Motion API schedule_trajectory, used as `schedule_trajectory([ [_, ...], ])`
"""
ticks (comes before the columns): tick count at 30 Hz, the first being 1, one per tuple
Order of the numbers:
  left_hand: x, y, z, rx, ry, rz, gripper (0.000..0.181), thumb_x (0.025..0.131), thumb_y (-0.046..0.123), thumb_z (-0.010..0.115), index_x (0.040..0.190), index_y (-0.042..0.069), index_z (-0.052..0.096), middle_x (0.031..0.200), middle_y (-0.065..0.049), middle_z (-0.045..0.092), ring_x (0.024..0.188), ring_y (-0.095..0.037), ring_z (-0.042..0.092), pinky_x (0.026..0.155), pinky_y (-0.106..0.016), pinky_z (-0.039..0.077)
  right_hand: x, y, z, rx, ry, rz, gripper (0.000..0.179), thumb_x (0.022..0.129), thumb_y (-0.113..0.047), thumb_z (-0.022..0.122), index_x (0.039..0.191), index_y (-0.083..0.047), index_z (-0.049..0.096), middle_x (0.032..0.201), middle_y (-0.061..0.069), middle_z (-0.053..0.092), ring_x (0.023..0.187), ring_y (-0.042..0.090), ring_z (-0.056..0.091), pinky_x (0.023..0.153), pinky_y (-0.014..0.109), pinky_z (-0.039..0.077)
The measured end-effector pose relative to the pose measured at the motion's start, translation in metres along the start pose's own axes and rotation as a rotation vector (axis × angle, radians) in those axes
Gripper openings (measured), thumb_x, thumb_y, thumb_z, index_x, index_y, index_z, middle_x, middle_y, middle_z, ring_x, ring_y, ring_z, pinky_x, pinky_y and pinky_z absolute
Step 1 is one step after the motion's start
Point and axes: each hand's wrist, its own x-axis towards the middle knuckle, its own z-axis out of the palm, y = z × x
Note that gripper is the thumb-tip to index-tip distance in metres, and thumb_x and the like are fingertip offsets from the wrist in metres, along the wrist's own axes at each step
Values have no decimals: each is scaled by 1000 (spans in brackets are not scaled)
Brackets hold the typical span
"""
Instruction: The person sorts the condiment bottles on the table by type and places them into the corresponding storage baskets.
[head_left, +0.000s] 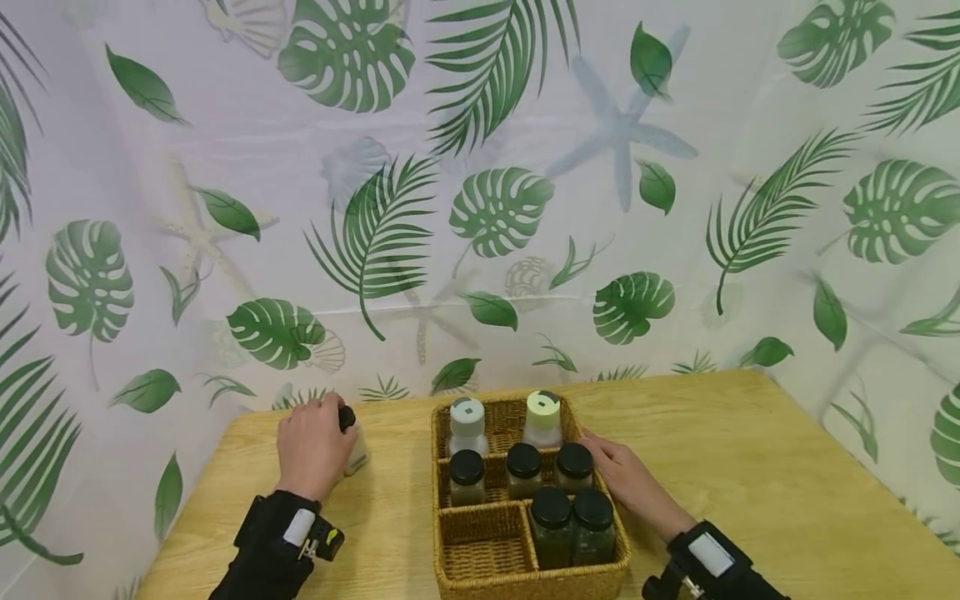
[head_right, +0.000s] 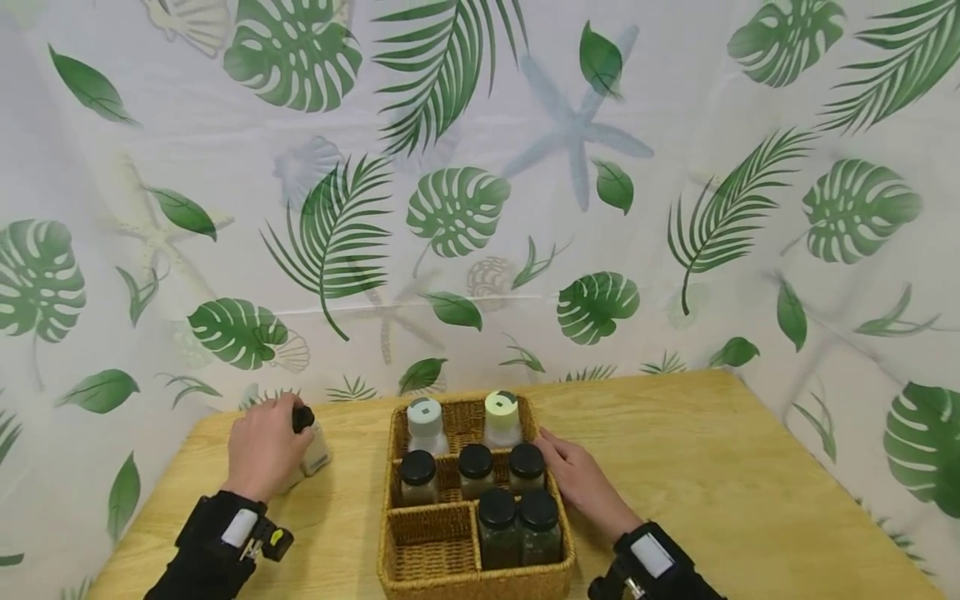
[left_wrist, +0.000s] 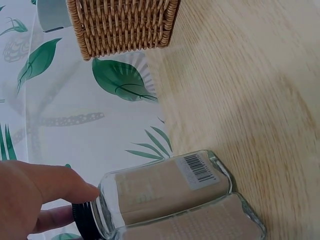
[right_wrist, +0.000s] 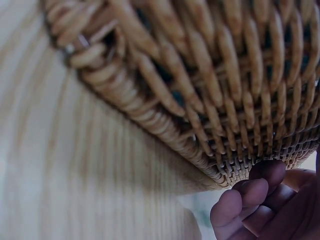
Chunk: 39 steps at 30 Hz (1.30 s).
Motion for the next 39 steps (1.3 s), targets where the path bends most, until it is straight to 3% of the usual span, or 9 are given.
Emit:
schedule_trajectory([
  [20,-2,3,5,-51,70,56,29,74,12,74,98,-2,66,83,-21,66,78,-37,57,66,-53,46,1,5,2,-15,22,3,56,105,-38,35,138,6,44,146,25,32,131,36,26,103,59,28],
  [29,-2,11,-6,-70,128,95,30,71,15,74,96,1,67,82,-19,65,76,-36,57,65,-52,43,0,1,1,-21,24,-10,54,105,-36,35,136,7,46,146,26,32,131,36,26,103,59,28],
  [32,-2,15,-11,-78,144,107,30,71,15,73,96,1,67,81,-19,65,75,-36,57,64,-51,43,0,0,0,-20,24,-7,54,105,-37,34,135,7,48,146,25,32,128,37,33,99,56,35],
  [35,-2,19,-17,-86,161,118,30,70,16,71,96,1,68,79,-18,65,72,-34,57,62,-50,44,0,0,0,-21,24,2,54,105,-37,35,135,6,49,146,25,32,127,37,34,86,46,40],
  [38,-2,24,-23,-94,172,130,30,69,17,71,95,2,68,77,-16,65,70,-33,56,61,-48,44,1,0,0,-19,26,10,54,105,-37,35,134,6,50,146,25,32,104,33,56,75,41,43],
  [39,-2,26,-25,-96,177,136,30,69,18,71,95,2,68,76,-15,64,69,-32,56,61,-48,43,1,1,1,-15,28,16,54,105,-37,36,134,5,50,146,25,33,84,29,61,66,38,42],
])
